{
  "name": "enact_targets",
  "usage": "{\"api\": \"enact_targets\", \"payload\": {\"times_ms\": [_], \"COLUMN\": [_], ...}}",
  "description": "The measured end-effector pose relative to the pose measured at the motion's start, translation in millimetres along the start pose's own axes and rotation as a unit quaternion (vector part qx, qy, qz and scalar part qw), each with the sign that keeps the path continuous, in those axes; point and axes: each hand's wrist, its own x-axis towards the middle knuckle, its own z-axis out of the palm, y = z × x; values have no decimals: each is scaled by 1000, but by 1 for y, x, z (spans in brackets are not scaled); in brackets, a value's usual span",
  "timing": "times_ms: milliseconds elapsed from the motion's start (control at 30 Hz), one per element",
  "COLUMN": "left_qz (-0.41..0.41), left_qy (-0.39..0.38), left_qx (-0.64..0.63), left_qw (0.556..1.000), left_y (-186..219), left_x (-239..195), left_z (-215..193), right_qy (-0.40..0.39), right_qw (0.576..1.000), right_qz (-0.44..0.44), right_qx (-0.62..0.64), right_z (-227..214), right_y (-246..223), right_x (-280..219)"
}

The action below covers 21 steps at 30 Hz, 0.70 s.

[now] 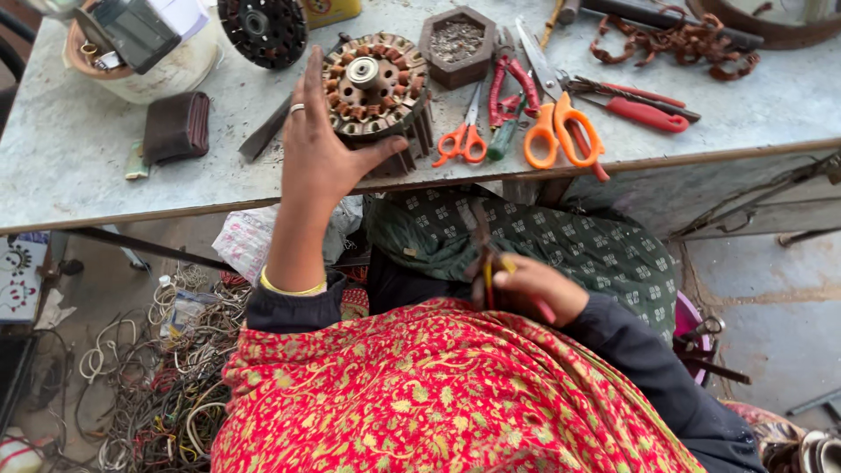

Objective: The person uses pliers and a screwdriver to remove copper wire coils from a stator assembly clamped in a vise. They rotate the stator to access different slots and continue extracting wire segments throughout the clip.

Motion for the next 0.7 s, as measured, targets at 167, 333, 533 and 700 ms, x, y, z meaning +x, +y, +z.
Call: {"api": "enact_targets", "payload": {"times_ms": [167,333,533,700], "left_qz": [67,97,130,77], "left_qy": [72,98,72,-29], "left_qx": [-40,-72,-107,-191], "left_qw": [994,988,983,978], "left_y": [-8,-13,-29,-52], "left_x": [-3,-4,4,24], "left_z": [7,5,0,4], "right_qy": [-114,-154,-85,-117], "right_qw": [980,960,987,983], "right_qz": [27,57,51,24], "right_qx": [-162,-226,-129,-137], "right_z": [0,5,10,-1], "right_y": [-4,-20,-18,-12], "right_x": [-3,-11,-6,-1]}}
